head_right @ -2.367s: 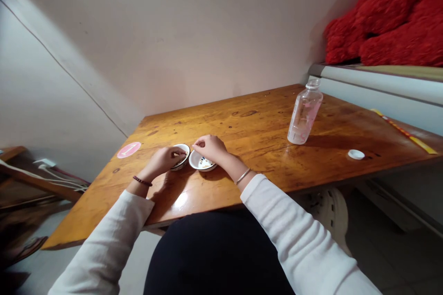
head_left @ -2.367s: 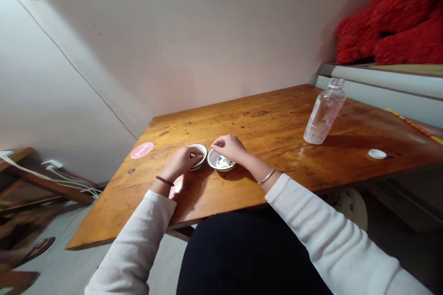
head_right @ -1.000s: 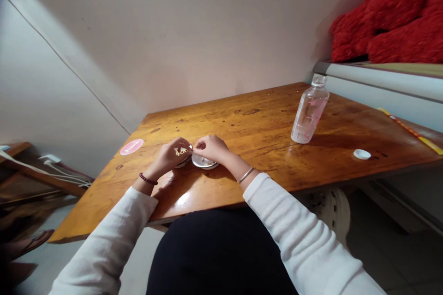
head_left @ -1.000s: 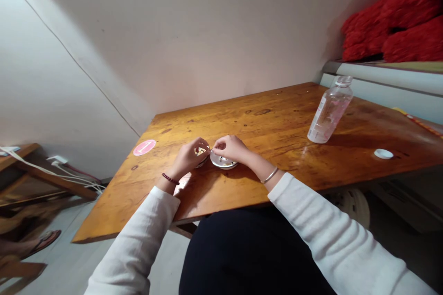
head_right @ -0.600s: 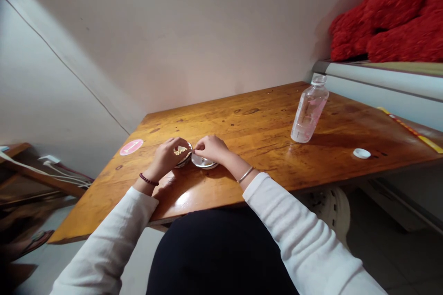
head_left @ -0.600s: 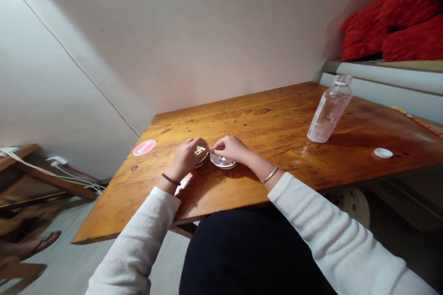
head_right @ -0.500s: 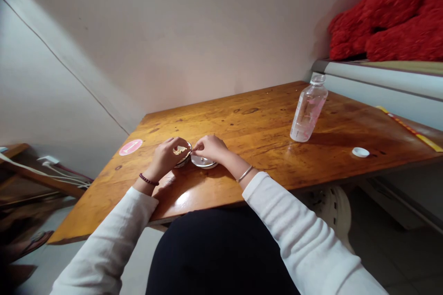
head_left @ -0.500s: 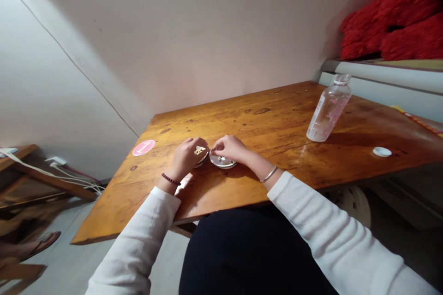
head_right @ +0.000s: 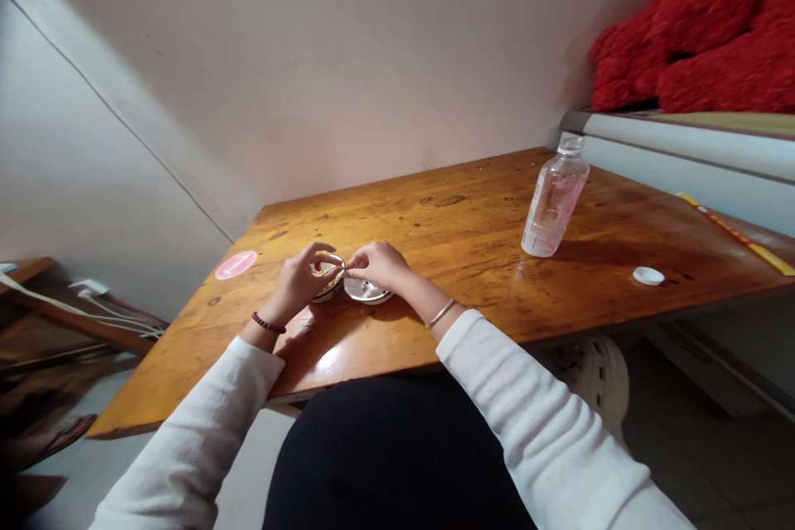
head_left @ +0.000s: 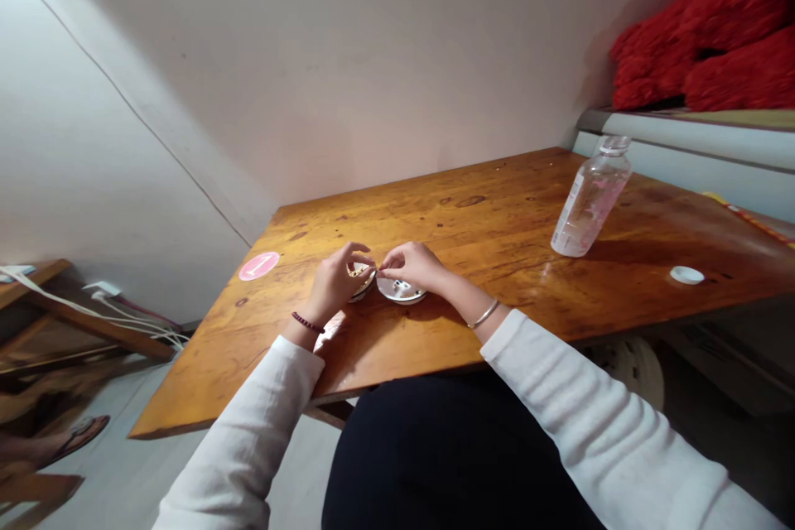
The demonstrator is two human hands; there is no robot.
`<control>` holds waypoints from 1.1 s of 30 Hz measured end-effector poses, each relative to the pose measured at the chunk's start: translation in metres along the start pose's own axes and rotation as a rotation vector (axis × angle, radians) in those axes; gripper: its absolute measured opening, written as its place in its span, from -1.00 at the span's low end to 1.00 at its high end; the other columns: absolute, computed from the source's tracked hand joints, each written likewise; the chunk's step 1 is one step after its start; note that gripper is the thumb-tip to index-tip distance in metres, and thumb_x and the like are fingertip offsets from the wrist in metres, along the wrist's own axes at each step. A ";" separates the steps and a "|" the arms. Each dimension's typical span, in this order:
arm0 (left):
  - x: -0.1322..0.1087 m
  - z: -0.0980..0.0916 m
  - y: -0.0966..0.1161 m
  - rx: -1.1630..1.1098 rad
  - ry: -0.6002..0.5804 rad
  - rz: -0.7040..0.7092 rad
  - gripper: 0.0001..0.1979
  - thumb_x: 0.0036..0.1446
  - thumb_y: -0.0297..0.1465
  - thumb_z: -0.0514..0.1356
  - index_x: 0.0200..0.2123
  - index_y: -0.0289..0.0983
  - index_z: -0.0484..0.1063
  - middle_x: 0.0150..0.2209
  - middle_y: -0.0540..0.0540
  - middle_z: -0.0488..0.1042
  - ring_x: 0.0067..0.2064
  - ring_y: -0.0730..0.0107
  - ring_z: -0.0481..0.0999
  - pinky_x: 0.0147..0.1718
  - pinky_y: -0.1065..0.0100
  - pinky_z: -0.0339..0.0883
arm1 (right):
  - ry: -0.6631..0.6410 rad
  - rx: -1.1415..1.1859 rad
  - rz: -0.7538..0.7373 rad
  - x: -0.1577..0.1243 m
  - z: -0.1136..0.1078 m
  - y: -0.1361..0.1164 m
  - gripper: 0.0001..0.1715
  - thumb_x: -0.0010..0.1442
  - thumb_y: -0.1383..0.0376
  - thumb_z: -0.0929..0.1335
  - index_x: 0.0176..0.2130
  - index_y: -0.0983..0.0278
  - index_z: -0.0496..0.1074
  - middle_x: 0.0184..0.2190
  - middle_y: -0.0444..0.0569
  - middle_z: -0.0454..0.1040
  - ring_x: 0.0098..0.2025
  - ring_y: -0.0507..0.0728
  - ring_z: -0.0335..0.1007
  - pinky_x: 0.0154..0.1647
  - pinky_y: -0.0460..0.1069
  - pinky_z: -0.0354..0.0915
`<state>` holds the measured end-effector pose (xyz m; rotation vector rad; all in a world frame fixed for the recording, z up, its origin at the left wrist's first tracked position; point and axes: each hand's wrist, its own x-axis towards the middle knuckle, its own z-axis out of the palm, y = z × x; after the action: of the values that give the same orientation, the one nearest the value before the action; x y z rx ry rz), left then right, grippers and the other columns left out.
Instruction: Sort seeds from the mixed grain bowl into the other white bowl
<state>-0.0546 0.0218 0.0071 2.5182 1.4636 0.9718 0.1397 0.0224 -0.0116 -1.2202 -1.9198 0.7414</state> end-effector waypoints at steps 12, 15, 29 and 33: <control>0.001 -0.002 -0.001 -0.160 -0.012 -0.038 -0.71 0.09 -0.21 0.21 -0.14 -0.18 0.34 -0.30 -0.04 0.60 -0.41 0.42 0.40 -0.36 0.40 0.28 | 0.086 0.071 0.001 -0.001 0.000 0.001 -0.66 -0.01 0.09 0.47 -0.23 0.20 0.57 -0.40 -0.07 0.58 -0.29 0.07 0.50 -0.31 -0.12 0.31; 0.002 -0.002 -0.003 -0.306 -0.047 -0.103 -0.69 0.10 -0.18 0.20 -0.14 -0.20 0.30 -0.29 -0.07 0.60 -0.44 0.44 0.40 -0.42 0.41 0.25 | 0.080 0.056 -0.029 -0.001 0.000 0.000 -0.71 0.04 0.11 0.44 -0.25 0.20 0.58 -0.39 -0.08 0.58 -0.30 0.06 0.49 -0.30 -0.12 0.31; 0.003 0.002 -0.010 -0.623 -0.136 -0.264 -0.50 -0.01 -0.08 0.28 -0.09 -0.24 0.28 -0.25 -0.16 0.58 -0.22 0.25 0.56 -0.31 0.35 0.35 | 0.027 0.063 -0.054 0.000 0.001 0.003 -0.82 0.08 0.22 0.38 -0.34 0.25 0.56 -0.36 -0.09 0.60 -0.31 0.04 0.50 -0.30 -0.13 0.31; 0.003 0.003 -0.010 -0.646 -0.153 -0.261 -0.48 -0.02 -0.09 0.29 -0.08 -0.24 0.28 -0.25 -0.16 0.58 -0.24 0.27 0.56 -0.33 0.37 0.35 | 0.029 0.050 -0.062 0.000 0.000 0.003 -0.80 0.09 0.21 0.38 -0.33 0.24 0.57 -0.36 -0.10 0.60 -0.30 0.05 0.50 -0.31 -0.13 0.31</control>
<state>-0.0595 0.0305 0.0020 1.8474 1.1521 0.9785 0.1408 0.0238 -0.0137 -1.1299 -1.8952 0.7310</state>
